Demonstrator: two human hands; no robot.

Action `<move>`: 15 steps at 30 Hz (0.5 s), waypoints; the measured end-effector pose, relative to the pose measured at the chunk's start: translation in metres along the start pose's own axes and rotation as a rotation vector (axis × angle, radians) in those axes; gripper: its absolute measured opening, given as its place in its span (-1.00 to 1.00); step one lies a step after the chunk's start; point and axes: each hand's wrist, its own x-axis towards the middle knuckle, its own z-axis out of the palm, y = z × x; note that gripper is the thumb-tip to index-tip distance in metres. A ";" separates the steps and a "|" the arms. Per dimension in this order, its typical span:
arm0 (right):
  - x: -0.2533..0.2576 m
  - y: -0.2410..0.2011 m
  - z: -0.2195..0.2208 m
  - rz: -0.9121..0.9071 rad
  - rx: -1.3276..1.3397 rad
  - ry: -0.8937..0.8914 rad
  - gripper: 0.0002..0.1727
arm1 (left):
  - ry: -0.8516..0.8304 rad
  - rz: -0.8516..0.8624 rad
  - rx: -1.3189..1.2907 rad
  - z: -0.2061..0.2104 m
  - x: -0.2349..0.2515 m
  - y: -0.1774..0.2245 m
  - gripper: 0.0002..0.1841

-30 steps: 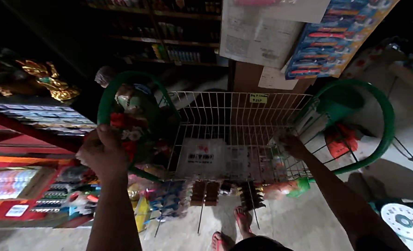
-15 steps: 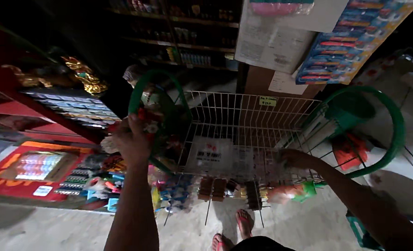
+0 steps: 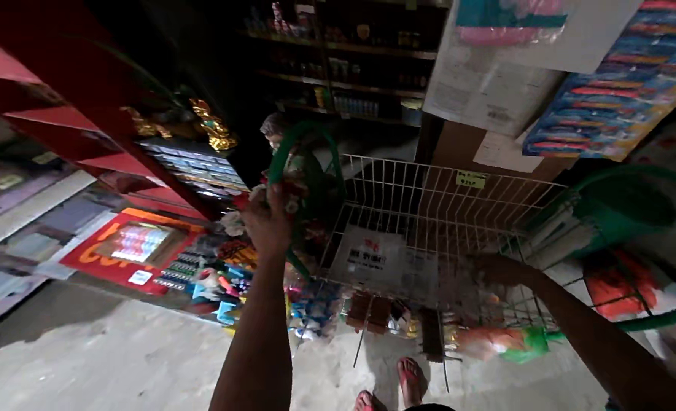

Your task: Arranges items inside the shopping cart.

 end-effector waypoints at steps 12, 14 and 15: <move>0.104 -0.020 0.027 0.110 -0.091 0.558 -0.42 | -0.005 -0.092 -0.031 -0.003 0.000 0.006 -0.47; 0.085 -0.020 0.035 0.051 -0.136 0.486 -0.44 | -0.014 -0.143 -0.062 -0.003 -0.003 0.009 -0.50; 0.077 -0.021 0.037 0.003 -0.161 0.435 -0.42 | -0.030 -0.178 -0.077 -0.005 -0.003 0.011 -0.51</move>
